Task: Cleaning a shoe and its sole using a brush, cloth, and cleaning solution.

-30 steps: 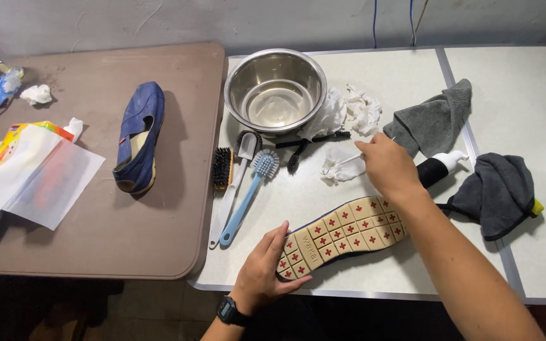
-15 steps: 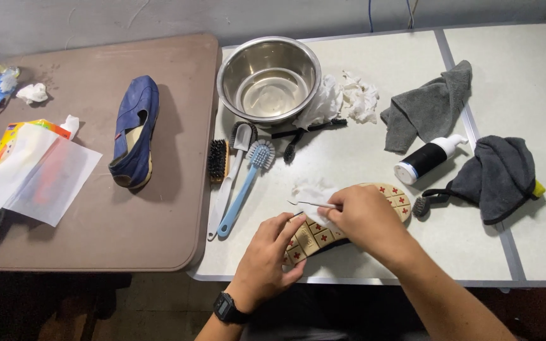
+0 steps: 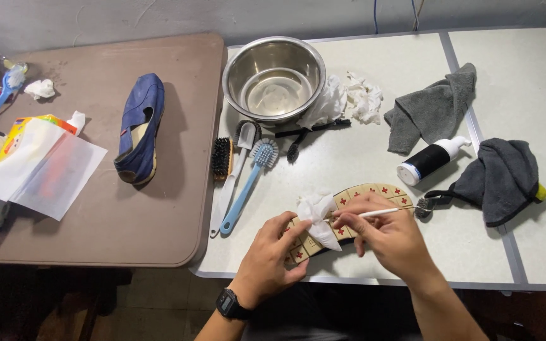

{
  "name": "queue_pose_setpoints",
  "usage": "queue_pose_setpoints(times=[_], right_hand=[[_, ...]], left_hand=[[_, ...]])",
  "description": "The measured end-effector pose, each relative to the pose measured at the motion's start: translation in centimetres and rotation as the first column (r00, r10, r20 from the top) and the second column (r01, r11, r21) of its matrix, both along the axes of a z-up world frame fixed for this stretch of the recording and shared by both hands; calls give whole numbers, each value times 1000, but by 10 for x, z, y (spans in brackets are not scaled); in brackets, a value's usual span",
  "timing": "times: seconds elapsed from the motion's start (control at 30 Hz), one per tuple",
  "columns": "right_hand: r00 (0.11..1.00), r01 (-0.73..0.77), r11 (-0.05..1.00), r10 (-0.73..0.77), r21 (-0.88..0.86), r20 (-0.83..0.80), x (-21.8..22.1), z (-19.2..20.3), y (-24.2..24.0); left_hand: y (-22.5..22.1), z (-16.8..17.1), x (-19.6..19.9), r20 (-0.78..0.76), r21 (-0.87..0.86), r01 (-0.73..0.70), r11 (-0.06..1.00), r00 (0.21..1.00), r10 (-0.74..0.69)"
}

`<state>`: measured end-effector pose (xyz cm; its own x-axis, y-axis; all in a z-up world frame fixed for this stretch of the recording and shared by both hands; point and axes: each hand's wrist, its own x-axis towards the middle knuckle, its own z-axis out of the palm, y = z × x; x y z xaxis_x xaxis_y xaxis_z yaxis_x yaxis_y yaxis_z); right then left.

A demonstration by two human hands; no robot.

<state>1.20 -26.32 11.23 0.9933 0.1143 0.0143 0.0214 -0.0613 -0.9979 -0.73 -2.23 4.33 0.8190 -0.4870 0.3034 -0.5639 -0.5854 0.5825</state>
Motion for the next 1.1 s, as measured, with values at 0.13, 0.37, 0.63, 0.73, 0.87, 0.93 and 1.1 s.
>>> queue_pose_setpoints(times=[0.13, 0.37, 0.63, 0.73, 0.87, 0.93, 1.1], right_hand=[[996, 84, 986, -82, -147, 19, -12, -18, 15], [897, 322, 912, -207, -256, 392, -16, -32, 25], [716, 392, 862, -66, -322, 695, -24, -37, 35], [704, 398, 830, -3, -391, 710, -24, -40, 33], [692, 302, 869, 82, -391, 717, -30, -39, 32], [691, 262, 891, 96, -372, 717, -31, -42, 32], [687, 289, 860, 119, -420, 717, -28, -45, 28]], left_hand=[[0, 0, 0, -12, 7, -2, 1000, 1000, 2], [0, -5, -1, 16, 7, 11, 1000, 1000, -11], [1, -8, -1, 21, 13, 6, 1000, 1000, -6], [1, -7, 1, 28, -3, 8, 1000, 1000, -8], [1, -10, -2, 55, -16, 6, 1000, 998, -5], [1, -11, -1, 62, -17, 7, 1000, 998, -6], [1, -9, -1, 52, -10, 4, 1000, 999, -3]])
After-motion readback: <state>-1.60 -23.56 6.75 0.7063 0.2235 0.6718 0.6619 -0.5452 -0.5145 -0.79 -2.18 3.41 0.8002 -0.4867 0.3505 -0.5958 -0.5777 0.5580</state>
